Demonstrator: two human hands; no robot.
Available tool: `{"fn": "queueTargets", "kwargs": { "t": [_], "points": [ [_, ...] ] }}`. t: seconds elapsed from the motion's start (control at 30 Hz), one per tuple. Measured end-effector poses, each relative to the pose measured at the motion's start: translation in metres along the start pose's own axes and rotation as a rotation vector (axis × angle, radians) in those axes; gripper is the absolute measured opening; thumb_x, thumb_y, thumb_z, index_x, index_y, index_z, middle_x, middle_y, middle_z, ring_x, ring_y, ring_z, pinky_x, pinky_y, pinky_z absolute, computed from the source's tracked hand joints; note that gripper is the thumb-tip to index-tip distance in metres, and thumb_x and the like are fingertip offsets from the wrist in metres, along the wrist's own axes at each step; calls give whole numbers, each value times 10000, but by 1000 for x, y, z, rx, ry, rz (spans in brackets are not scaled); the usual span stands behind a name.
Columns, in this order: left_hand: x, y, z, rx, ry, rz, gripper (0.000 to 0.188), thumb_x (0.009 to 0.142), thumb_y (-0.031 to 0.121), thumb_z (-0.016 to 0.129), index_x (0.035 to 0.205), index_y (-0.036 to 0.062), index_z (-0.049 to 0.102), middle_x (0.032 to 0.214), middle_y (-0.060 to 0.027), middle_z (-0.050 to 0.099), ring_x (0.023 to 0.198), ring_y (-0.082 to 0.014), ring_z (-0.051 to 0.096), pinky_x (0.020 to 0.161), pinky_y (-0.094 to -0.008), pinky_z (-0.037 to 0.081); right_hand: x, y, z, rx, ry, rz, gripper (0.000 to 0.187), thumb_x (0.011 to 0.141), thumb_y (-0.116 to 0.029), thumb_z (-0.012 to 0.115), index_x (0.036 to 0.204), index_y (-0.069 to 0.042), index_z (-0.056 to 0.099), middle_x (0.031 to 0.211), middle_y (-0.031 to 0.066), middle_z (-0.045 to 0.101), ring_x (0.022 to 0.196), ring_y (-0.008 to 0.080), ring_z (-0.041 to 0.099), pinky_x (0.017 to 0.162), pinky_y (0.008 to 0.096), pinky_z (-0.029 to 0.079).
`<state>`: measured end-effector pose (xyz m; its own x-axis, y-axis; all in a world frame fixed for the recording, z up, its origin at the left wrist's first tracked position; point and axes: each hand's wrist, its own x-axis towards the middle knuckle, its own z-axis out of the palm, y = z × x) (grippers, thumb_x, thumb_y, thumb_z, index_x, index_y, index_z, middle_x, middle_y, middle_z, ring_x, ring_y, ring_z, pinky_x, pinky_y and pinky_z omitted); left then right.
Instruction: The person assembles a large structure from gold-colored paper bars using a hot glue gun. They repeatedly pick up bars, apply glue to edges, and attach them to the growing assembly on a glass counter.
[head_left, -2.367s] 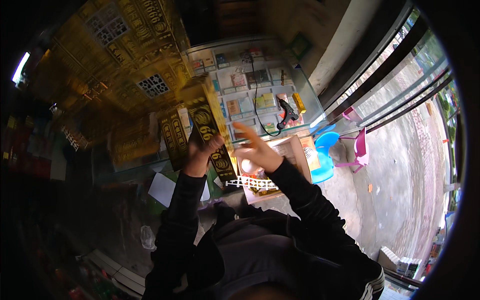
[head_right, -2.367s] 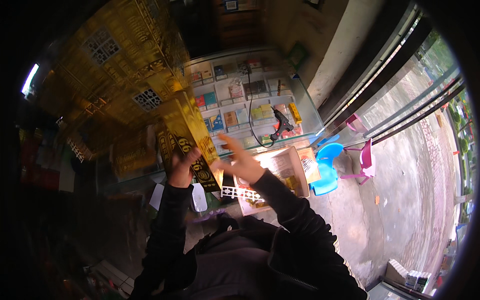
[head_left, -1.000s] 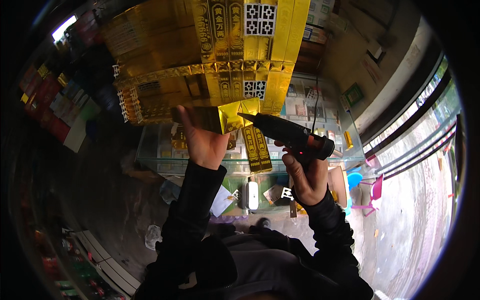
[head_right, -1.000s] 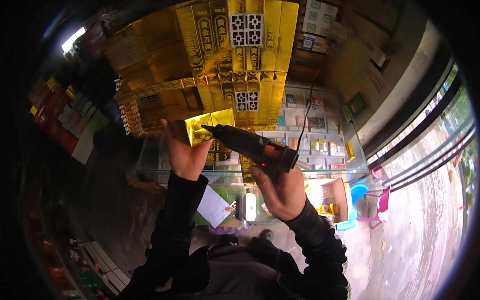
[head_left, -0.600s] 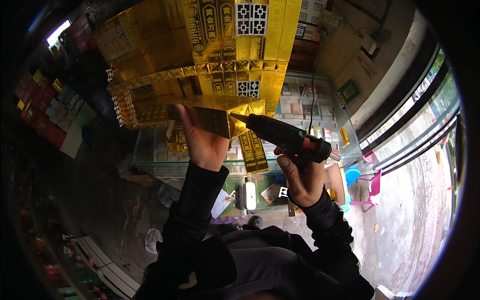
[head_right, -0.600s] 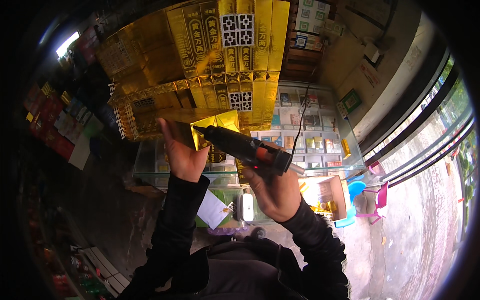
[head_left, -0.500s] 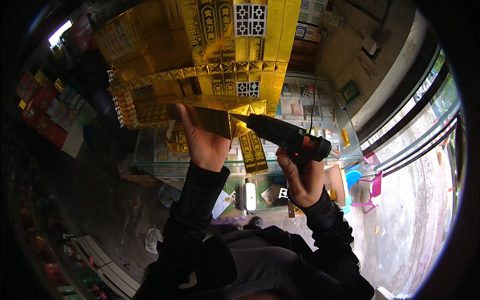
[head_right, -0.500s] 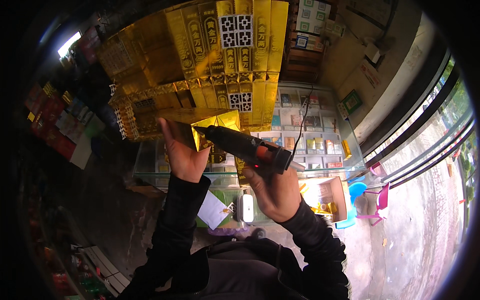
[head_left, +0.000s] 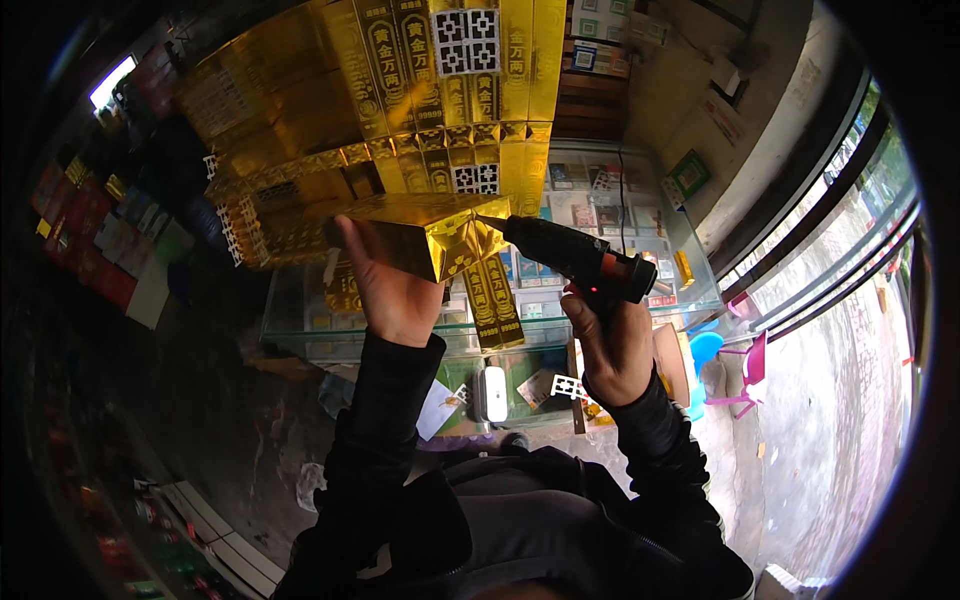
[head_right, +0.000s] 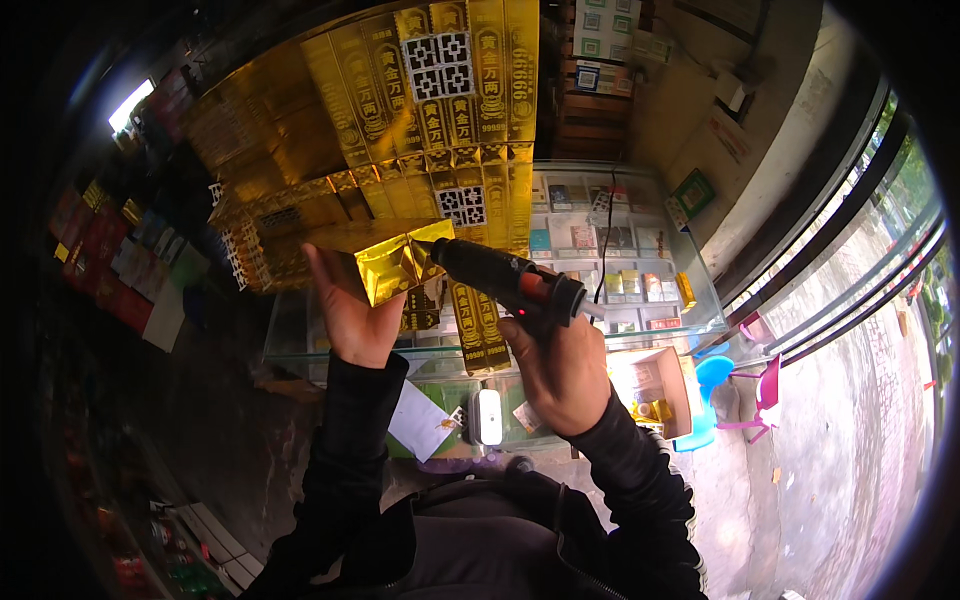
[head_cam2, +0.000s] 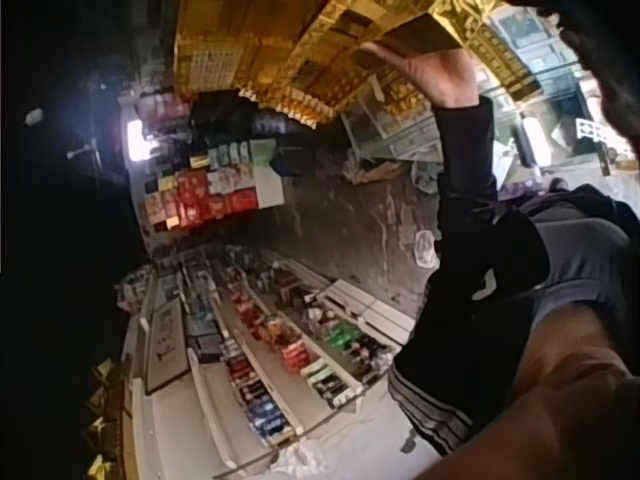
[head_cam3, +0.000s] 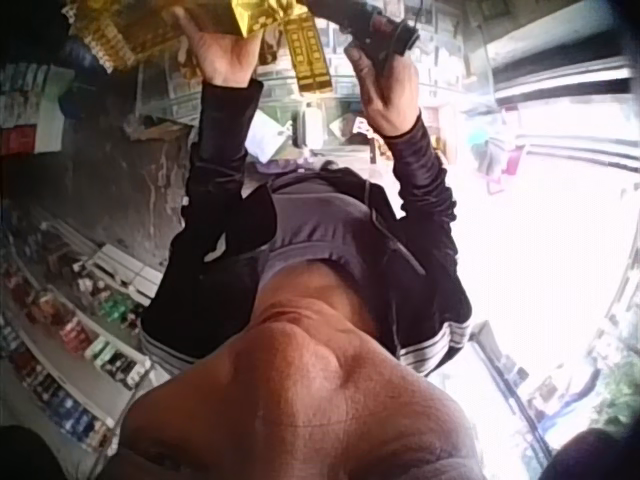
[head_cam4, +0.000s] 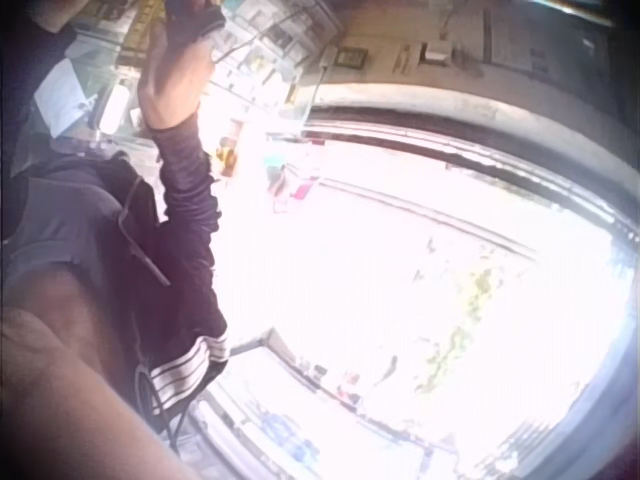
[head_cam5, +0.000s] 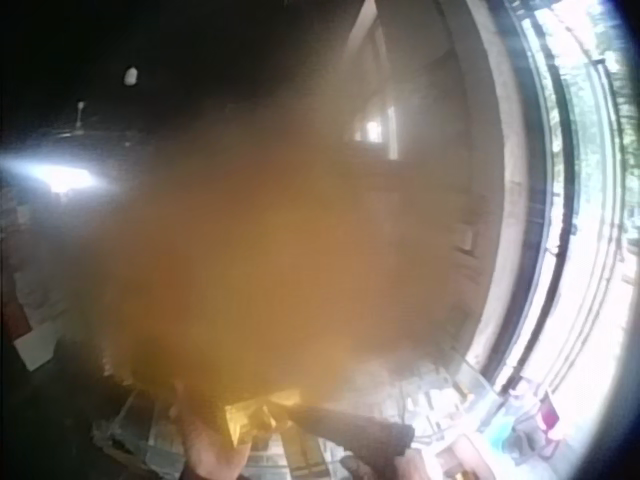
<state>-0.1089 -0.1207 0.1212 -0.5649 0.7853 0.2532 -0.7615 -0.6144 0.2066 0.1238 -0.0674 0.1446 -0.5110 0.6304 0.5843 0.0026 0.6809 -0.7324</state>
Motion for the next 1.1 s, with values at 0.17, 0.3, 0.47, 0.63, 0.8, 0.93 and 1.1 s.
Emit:
{"fn": "queueTargets", "kwargs": {
  "t": [0.17, 0.3, 0.47, 0.63, 0.8, 0.93, 1.1],
  "points": [
    [1, -5, -1, 17, -57, -3, 440, 957, 485, 492, 1301, 213, 537, 1340, -1, 537, 1254, -254, 469, 1059, -480, 337, -4, 7, -5, 17, 39, 3, 479, 879, -59, 636, 1287, 36, 403, 902, 190, 660, 793, 351, 659, 675, 379, 502],
    [1, -6, -4, -42, -65, -19, 442, 957, 480, 494, 1302, 206, 535, 1346, -1, 533, 1254, -255, 469, 1064, -471, 338, -4, 14, -9, -31, 50, -49, 497, 882, -58, 629, 1305, 33, 385, 893, 199, 654, 776, 369, 649, 662, 387, 499],
    [4, -4, -3, -30, -39, -55, 472, 942, 501, 506, 1298, 194, 545, 1354, -3, 530, 1264, -250, 456, 1076, -462, 326, -6, 12, -13, -106, 61, -97, 485, 878, -61, 630, 1295, 32, 400, 861, 203, 646, 741, 399, 630, 636, 391, 497],
    [6, -5, 2, 32, 23, -51, 411, 927, 533, 522, 1177, 230, 640, 1246, 9, 605, 1187, -219, 515, 1028, -475, 360, -15, -1, -15, -49, -103, 35, 450, 838, -23, 652, 1238, 25, 451, 944, 200, 620, 773, 376, 638, 667, 373, 508],
    [3, -13, 5, -60, -12, -94, 381, 931, 507, 532, 1167, 231, 647, 1246, 22, 612, 1179, -205, 525, 1023, -450, 366, -12, -11, -4, 36, -54, -102, 472, 803, -10, 690, 1212, 21, 457, 1039, 200, 589, 810, 341, 653, 705, 336, 520],
    [1, -15, 4, -4, 4, -58, 347, 929, 473, 557, 1168, 238, 647, 1228, 34, 624, 1156, -194, 545, 1028, -411, 370, -11, -21, -4, -46, -28, -53, 442, 803, -29, 699, 1183, 24, 479, 1025, 198, 606, 808, 362, 666, 678, 352, 530],
    [1, -12, 1, -52, -46, -53, 349, 925, 472, 564, 1165, 234, 650, 1236, 33, 619, 1166, -198, 538, 1042, -409, 358, -18, -24, -8, -95, -72, -131, 450, 808, -32, 694, 1198, 27, 478, 1035, 215, 607, 786, 378, 659, 645, 378, 529]
  ]
}}
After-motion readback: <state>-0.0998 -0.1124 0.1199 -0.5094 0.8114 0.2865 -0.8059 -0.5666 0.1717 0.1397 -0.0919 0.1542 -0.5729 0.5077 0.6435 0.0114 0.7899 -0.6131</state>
